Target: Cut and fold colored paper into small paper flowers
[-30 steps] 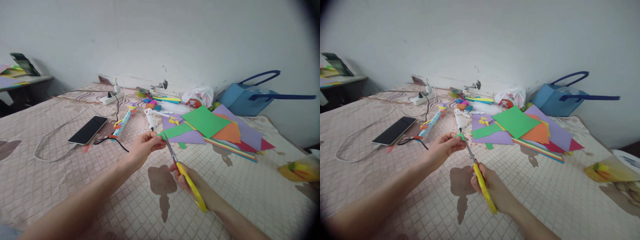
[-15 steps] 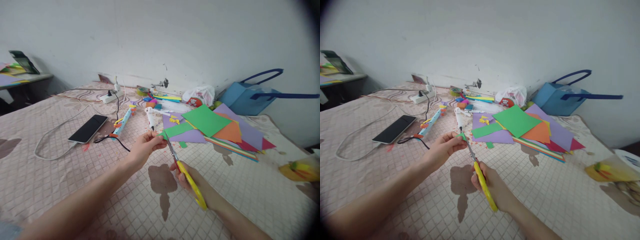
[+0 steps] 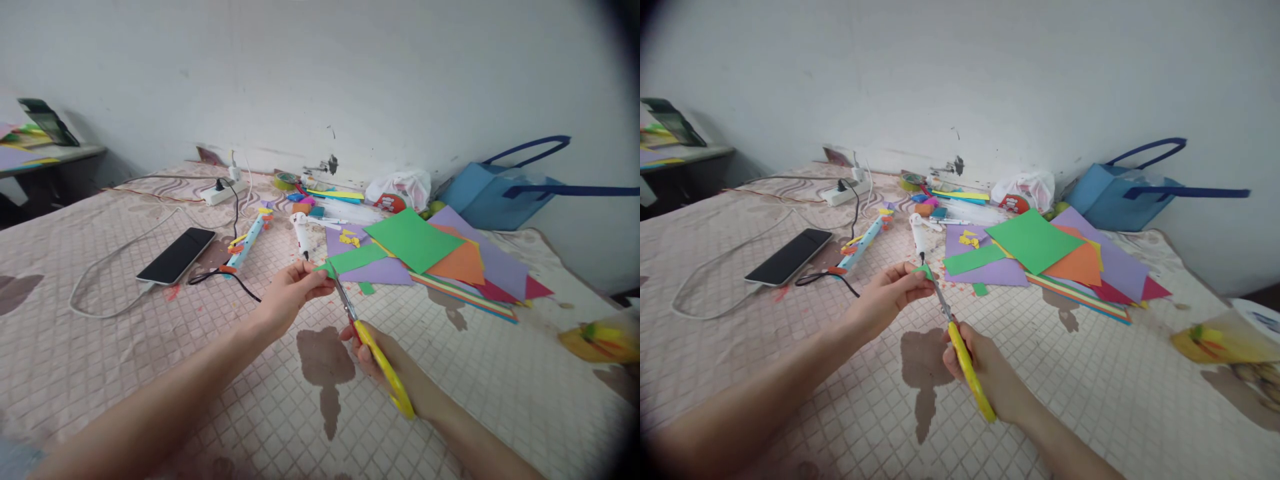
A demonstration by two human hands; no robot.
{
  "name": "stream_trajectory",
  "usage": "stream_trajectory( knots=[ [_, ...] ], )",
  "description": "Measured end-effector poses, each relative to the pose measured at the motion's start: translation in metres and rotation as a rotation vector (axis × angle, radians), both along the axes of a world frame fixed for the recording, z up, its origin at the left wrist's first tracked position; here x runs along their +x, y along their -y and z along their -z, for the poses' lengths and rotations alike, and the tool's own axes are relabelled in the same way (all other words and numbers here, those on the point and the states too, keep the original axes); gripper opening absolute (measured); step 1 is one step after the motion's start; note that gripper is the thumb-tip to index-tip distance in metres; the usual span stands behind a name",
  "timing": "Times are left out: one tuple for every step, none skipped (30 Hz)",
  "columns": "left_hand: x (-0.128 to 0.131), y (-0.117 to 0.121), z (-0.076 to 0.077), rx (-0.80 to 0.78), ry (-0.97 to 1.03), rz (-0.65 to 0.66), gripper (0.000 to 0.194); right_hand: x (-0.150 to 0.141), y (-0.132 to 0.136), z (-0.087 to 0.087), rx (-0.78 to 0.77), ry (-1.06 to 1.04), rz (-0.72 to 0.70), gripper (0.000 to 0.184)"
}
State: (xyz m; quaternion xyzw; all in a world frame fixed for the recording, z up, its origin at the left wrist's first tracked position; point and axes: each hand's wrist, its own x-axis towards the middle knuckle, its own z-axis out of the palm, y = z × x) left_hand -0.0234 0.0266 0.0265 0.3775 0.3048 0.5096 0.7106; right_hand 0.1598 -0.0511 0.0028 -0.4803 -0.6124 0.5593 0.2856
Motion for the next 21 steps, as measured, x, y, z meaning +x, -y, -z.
stream_trajectory(
  knots=[
    [0.0000, 0.0000, 0.0000, -0.001, -0.002, -0.001, 0.016, -0.0003, 0.0002, -0.0008, -0.011, -0.006, 0.002, 0.037],
    [0.0000, -0.0001, 0.0000, -0.003, -0.002, -0.002, 0.015, -0.0006, 0.0004, -0.0016, -0.017, -0.010, 0.006, 0.038],
    [0.0000, -0.0001, 0.0002, -0.004, 0.000, -0.001, 0.015, -0.0008, 0.0006, -0.0023, -0.024, -0.010, 0.008, 0.038],
    [0.0000, -0.0002, 0.0003, -0.004, 0.001, 0.000, 0.015, -0.0011, 0.0008, -0.0028, -0.030, -0.012, 0.010, 0.039],
    [0.0000, -0.0002, 0.0005, -0.004, 0.003, 0.001, 0.015, -0.0012, 0.0009, -0.0032, -0.036, -0.016, 0.008, 0.039],
    [0.0001, -0.0001, 0.0006, -0.003, 0.004, 0.001, 0.016, -0.0013, 0.0010, -0.0033, -0.042, -0.021, 0.007, 0.039],
    [0.0001, -0.0001, 0.0007, -0.002, 0.004, 0.001, 0.016, -0.0013, 0.0009, -0.0032, -0.048, -0.024, 0.004, 0.039],
    [0.0001, 0.0000, 0.0007, -0.002, 0.004, 0.000, 0.016, -0.0012, 0.0008, -0.0028, -0.054, -0.027, 0.004, 0.039],
    [0.0002, 0.0001, 0.0006, -0.002, 0.004, 0.000, 0.016, -0.0011, 0.0007, -0.0023, -0.056, -0.028, 0.004, 0.039],
    [0.0002, 0.0002, 0.0004, -0.004, 0.004, -0.002, 0.016, -0.0009, 0.0005, -0.0016, -0.053, -0.028, 0.003, 0.040],
    [0.0003, 0.0004, 0.0003, -0.005, 0.005, -0.003, 0.016, -0.0006, 0.0004, -0.0009, -0.049, -0.027, -0.001, 0.040],
    [0.0003, 0.0005, 0.0001, -0.006, 0.005, -0.004, 0.015, -0.0004, 0.0003, -0.0004, -0.042, -0.027, -0.003, 0.041],
    [0.0004, 0.0006, 0.0000, -0.004, 0.005, -0.004, 0.015, -0.0003, 0.0004, -0.0001, -0.033, -0.024, -0.006, 0.042],
    [0.0004, 0.0006, -0.0001, -0.001, 0.005, -0.003, 0.015, -0.0004, 0.0006, -0.0001, -0.025, -0.017, -0.004, 0.043],
    [0.0005, 0.0007, -0.0002, 0.001, 0.005, -0.003, 0.015, -0.0006, 0.0008, -0.0005, -0.018, -0.007, 0.004, 0.045],
    [0.0005, 0.0007, -0.0002, 0.003, 0.004, -0.002, 0.015, -0.0009, 0.0011, -0.0012, -0.013, 0.003, 0.011, 0.046],
    [0.0005, 0.0008, -0.0002, 0.004, 0.003, -0.001, 0.015, -0.0012, 0.0014, -0.0020, -0.010, 0.010, 0.018, 0.047],
    [0.0006, 0.0008, -0.0003, 0.004, 0.004, -0.001, 0.015, -0.0015, 0.0016, -0.0029, -0.007, 0.014, 0.023, 0.048],
    [0.0005, 0.0008, -0.0003, 0.003, 0.004, 0.000, 0.015, -0.0017, 0.0017, -0.0034, -0.005, 0.015, 0.024, 0.047],
    [0.0005, 0.0007, -0.0003, 0.002, 0.005, 0.002, 0.015, -0.0018, 0.0016, -0.0036, -0.003, 0.012, 0.022, 0.046],
    [0.0004, 0.0007, -0.0003, 0.002, 0.007, 0.003, 0.015, -0.0016, 0.0012, -0.0032, -0.001, 0.007, 0.020, 0.045]
  ],
)
